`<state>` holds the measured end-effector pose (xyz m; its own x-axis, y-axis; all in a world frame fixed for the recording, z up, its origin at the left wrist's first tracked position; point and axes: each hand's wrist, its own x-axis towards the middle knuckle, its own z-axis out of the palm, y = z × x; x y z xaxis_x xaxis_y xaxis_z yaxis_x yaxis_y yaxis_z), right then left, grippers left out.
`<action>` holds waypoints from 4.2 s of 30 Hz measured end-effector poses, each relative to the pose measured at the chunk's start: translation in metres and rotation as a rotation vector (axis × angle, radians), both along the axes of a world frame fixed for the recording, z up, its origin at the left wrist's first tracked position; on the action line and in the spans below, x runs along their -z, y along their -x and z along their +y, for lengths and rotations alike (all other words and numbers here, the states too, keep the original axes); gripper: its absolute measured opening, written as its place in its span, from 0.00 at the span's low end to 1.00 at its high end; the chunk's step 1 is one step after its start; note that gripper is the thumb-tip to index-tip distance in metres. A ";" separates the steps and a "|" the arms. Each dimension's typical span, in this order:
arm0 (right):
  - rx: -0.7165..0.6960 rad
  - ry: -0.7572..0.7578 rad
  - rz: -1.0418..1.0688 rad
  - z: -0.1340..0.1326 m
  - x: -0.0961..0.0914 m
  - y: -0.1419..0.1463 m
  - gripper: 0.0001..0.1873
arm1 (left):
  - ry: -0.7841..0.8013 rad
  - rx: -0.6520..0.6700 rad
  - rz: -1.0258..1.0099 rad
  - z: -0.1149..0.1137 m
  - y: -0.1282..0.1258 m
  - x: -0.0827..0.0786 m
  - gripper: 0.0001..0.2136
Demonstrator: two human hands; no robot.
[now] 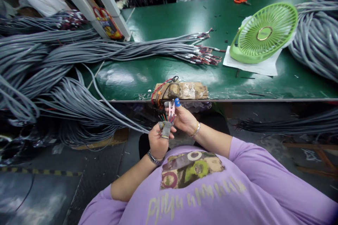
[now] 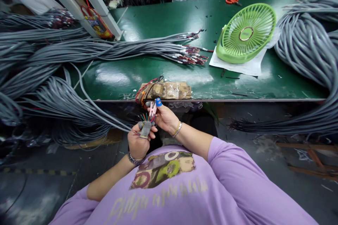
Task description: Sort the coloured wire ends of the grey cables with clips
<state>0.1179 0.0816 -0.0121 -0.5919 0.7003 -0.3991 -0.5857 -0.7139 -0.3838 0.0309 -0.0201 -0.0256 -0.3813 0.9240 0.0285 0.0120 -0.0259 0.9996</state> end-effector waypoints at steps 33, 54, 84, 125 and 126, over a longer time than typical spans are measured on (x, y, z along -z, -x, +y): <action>-0.093 -0.076 0.098 -0.002 0.015 -0.009 0.30 | -0.009 0.096 0.036 -0.009 0.004 -0.003 0.12; -0.419 -1.022 -0.426 -0.016 -0.005 -0.043 0.14 | 0.378 0.579 0.112 -0.007 0.007 -0.009 0.11; -0.184 -0.627 -0.463 -0.022 0.008 -0.035 0.21 | 0.184 0.258 -0.011 -0.006 0.019 -0.007 0.18; -0.135 -0.213 -0.159 -0.027 0.006 -0.037 0.17 | 0.150 0.096 -0.230 -0.013 0.013 -0.014 0.14; -0.140 -0.201 -0.146 -0.027 0.005 -0.040 0.16 | 0.129 0.072 -0.223 -0.013 0.013 -0.014 0.14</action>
<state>0.1575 0.0548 -0.0170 -0.6348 0.6895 -0.3486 -0.4155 -0.6851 -0.5984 0.0177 -0.0331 -0.0120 -0.2980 0.9395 -0.1690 -0.2062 0.1096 0.9724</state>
